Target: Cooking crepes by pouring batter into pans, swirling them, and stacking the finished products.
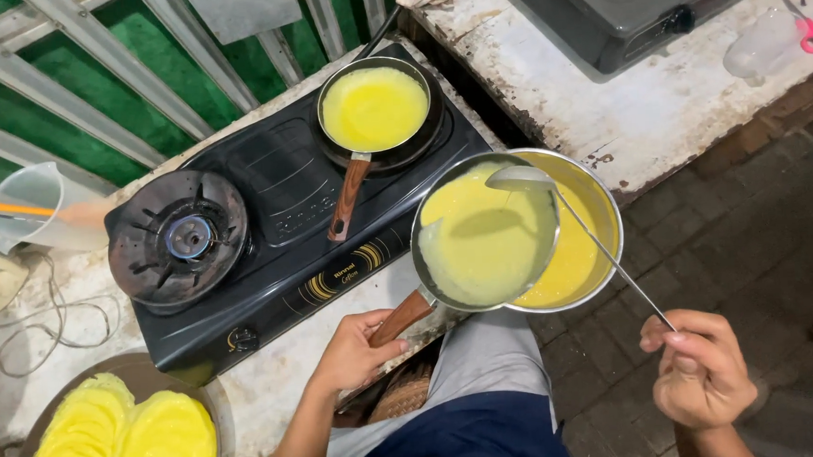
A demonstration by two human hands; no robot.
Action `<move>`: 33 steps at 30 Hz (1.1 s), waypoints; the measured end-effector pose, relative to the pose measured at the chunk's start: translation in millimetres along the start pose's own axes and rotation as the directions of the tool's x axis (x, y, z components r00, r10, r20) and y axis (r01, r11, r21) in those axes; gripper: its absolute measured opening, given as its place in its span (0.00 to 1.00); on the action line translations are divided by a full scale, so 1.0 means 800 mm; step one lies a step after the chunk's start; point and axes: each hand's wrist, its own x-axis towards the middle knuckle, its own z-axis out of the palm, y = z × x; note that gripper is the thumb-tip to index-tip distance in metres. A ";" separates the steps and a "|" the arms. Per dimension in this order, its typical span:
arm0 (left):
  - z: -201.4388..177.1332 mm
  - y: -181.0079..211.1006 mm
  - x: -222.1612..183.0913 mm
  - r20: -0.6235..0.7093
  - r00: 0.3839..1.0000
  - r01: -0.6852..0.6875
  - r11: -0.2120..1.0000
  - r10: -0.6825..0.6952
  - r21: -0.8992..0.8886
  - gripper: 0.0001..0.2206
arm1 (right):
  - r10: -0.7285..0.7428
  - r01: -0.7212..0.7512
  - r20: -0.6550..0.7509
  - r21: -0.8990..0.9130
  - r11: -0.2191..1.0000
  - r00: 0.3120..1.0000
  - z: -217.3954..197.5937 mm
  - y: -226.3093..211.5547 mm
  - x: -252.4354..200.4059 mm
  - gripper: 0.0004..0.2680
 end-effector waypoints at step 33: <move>-0.055 0.075 -0.002 0.231 0.956 -0.269 0.853 0.180 0.447 0.13 | 0.052 -0.051 0.130 -0.014 0.999 0.990 -0.044 -0.051 -0.003 0.17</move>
